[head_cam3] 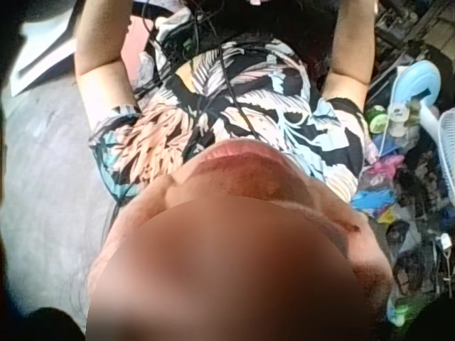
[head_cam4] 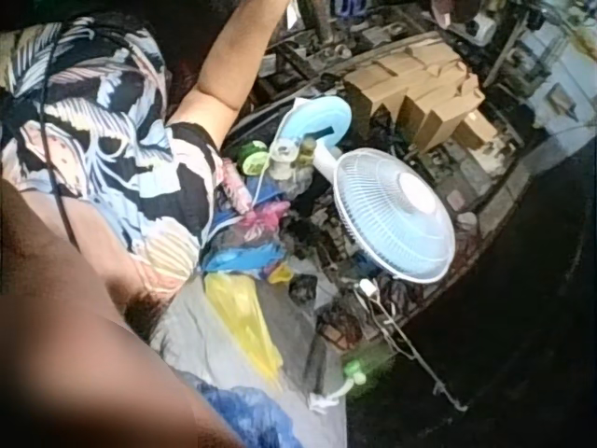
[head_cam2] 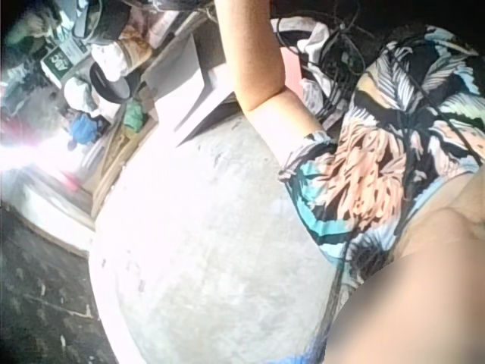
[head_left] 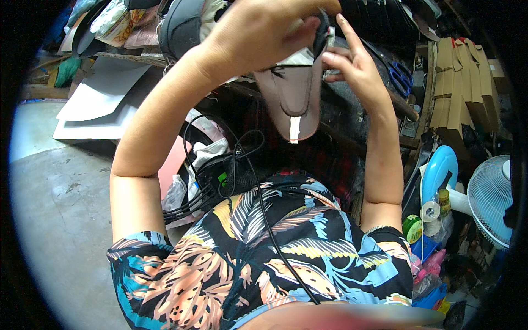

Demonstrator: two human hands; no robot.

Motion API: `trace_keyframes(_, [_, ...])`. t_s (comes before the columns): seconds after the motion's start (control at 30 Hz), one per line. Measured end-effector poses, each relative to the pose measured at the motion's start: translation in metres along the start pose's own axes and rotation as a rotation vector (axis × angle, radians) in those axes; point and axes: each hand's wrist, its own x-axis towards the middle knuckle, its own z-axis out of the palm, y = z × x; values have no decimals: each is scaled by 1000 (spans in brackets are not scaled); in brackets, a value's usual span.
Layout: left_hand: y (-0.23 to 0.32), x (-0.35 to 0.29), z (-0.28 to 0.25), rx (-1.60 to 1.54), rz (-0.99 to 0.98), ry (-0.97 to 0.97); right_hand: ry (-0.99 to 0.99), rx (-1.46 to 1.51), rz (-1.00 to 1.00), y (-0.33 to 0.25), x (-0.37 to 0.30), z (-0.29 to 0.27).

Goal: The person works on a black shoe, repeatedly inserting and adjusting a white fabric piece inside the shoe opening. They use blue-handled scissors to trim excess fabric and thread, then reposition the fabric and continue trimming. The process repeats several times as the person refines the fit of the fabric inside the shoe.

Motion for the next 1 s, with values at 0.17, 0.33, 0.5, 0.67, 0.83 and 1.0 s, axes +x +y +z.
trace_keyframes(0.17, [-11, -22, 30, 92, -332, -391, 156, -331, -61, 0, 26, -1])
trace_keyframes(0.33, [-47, -38, 63, 491, -409, -777, 254, -418, 53, 14, 33, 1])
trace_keyframes(0.5, [-51, -36, 77, 450, -629, -689, 95, 52, -323, 40, 44, 1])
trace_keyframes(0.67, [-45, -26, 48, -228, -871, -574, 200, 16, -177, 56, 35, -3])
trace_keyframes(0.83, [-38, -51, 9, -846, -555, -583, 283, 6, -112, 54, 37, 0])
trace_keyframes(1.0, [-37, -54, 7, -948, -689, -347, 295, 252, -203, 52, 39, 10])
